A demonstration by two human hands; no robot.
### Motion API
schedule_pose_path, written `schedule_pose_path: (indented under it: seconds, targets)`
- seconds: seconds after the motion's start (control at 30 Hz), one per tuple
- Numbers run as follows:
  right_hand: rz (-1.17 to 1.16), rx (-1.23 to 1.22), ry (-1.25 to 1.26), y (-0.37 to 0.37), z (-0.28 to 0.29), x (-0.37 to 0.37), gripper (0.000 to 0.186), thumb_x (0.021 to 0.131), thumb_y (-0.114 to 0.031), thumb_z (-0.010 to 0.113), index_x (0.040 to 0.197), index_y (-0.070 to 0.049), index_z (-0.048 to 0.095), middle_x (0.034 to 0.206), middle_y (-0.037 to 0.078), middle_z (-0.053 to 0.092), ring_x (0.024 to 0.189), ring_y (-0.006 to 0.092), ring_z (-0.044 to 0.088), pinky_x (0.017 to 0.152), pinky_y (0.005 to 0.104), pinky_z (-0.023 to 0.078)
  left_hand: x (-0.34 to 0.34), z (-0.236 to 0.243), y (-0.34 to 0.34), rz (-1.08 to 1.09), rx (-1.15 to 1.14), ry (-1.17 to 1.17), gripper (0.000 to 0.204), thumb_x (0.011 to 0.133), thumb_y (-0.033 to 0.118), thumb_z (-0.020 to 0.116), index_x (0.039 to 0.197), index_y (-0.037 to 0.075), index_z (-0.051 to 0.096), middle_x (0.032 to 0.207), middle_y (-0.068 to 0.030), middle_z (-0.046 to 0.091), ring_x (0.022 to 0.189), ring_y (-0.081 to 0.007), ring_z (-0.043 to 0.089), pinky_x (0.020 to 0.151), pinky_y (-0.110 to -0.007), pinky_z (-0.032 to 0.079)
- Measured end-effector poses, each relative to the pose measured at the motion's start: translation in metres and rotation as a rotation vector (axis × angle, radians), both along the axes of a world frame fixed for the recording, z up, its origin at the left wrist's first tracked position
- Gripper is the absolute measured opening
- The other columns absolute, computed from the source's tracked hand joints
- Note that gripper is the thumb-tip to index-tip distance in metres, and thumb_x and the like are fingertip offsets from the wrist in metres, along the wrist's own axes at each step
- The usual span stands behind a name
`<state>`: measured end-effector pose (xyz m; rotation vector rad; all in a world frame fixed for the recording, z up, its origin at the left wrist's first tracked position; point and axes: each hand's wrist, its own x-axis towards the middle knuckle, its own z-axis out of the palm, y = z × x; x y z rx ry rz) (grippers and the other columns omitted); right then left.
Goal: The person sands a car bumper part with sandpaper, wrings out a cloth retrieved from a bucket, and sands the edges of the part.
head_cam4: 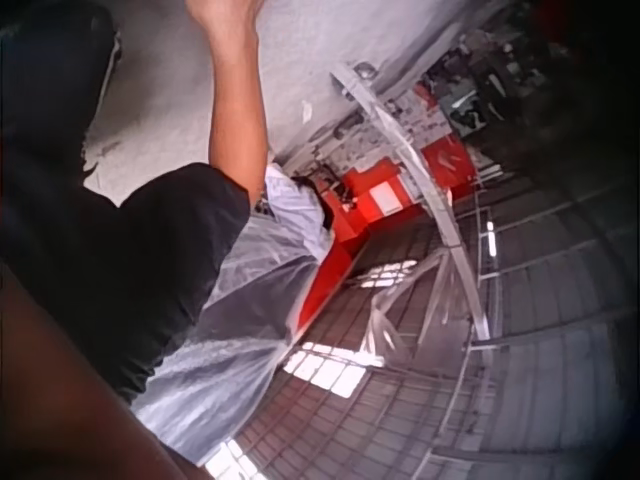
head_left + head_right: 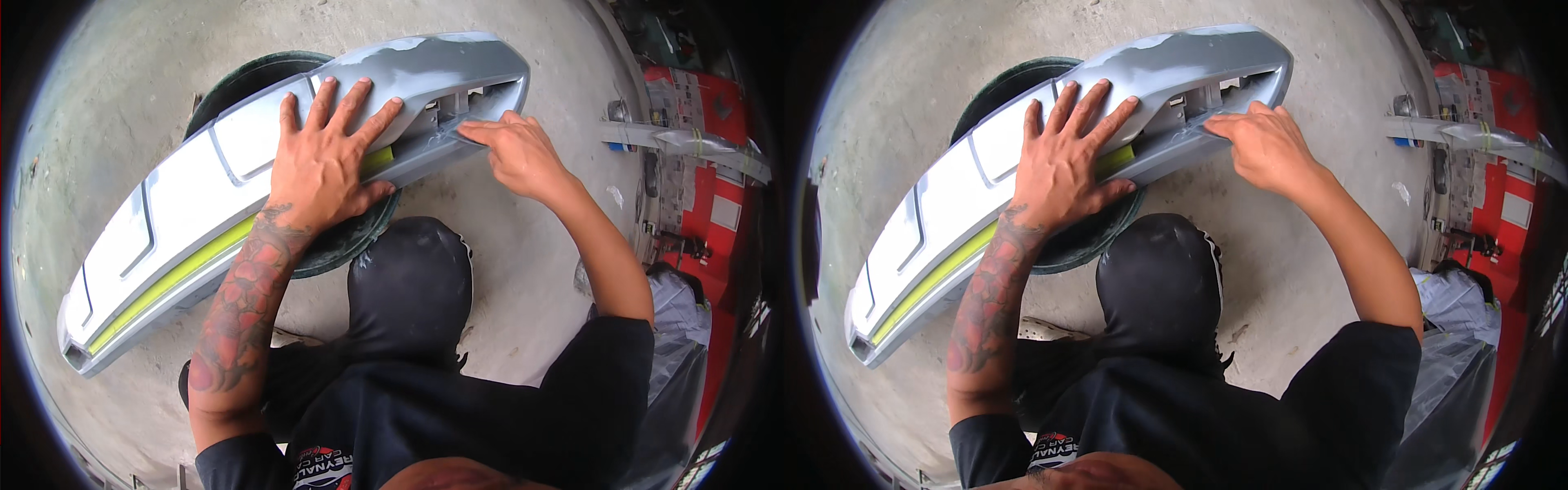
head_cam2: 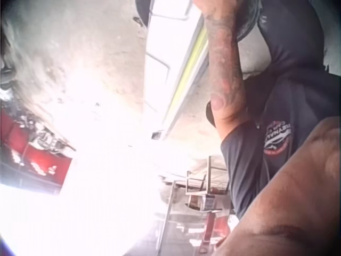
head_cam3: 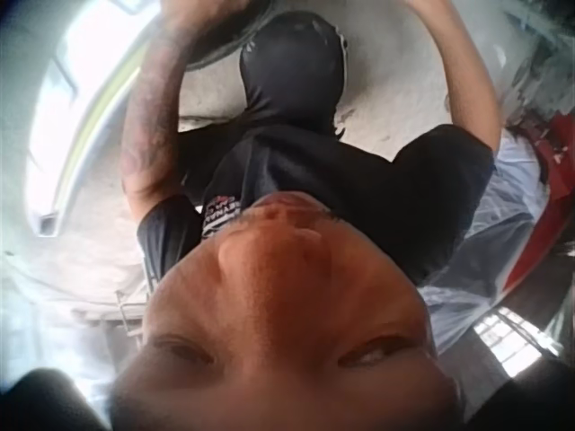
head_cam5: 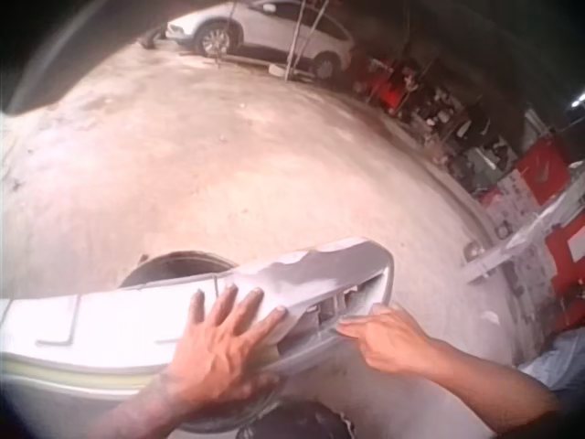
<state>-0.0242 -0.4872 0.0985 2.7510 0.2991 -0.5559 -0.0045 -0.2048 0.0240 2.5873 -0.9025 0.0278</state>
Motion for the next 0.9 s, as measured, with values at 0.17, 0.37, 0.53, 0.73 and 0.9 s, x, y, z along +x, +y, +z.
schedule_pose_path:
  seconds: [0.17,0.37,0.53,0.73,0.9]
  targets:
    - [0.135,-0.132,-0.089,-0.044,0.006,0.026,0.045,0.086,0.000,0.056,0.125,-0.014,0.072,0.131,-0.004,0.068,0.103,0.0207,0.059,0.086,0.0385,0.042,0.002,0.008,0.002,-0.004,0.074,0.078,0.098,0.077,0.055,0.079,0.159,0.035,0.029,0.163,-0.0078,0.030,0.152,-0.0361,0.024,0.121,-0.063,0.017]
    - [0.150,-0.217,-0.080,-0.046,-0.004,0.015,0.044,0.085,0.001,0.055,0.127,-0.010,0.064,0.145,-0.006,0.059,0.103,0.0223,0.059,0.085,0.0374,0.041,0.000,0.001,0.000,-0.007,-0.011,-0.027,0.091,0.077,0.054,0.079,0.155,0.031,0.037,0.158,-0.0090,0.038,0.146,-0.0356,0.034,0.116,-0.063,0.023]
    - [0.100,-0.211,-0.178,-0.061,0.004,0.035,0.056,0.083,0.007,0.051,0.131,-0.016,0.066,0.140,-0.003,0.063,0.098,0.0247,0.059,0.083,0.0378,0.043,-0.001,0.004,0.003,-0.014,0.030,0.026,0.095,0.077,0.055,0.079,0.157,0.034,0.033,0.161,-0.0079,0.034,0.149,-0.0358,0.029,0.118,-0.063,0.020]
    - [0.031,-0.031,-0.084,-0.074,0.004,0.039,0.056,0.083,0.007,0.051,0.129,-0.019,0.069,0.135,-0.005,0.066,0.097,0.0228,0.059,0.084,0.0367,0.043,0.000,0.009,0.002,-0.009,0.075,0.073,0.098,0.077,0.055,0.080,0.159,0.035,0.029,0.163,-0.0070,0.031,0.152,-0.0360,0.025,0.121,-0.063,0.017]
    - [0.074,0.127,-0.034,-0.070,-0.010,0.021,0.050,0.085,0.004,0.053,0.126,-0.019,0.071,0.133,-0.007,0.068,0.097,0.0200,0.060,0.083,0.0358,0.040,-0.001,0.000,0.001,-0.002,-0.025,-0.022,0.091,0.076,0.053,0.080,0.155,0.032,0.038,0.156,-0.0084,0.040,0.146,-0.0353,0.034,0.116,-0.063,0.023]
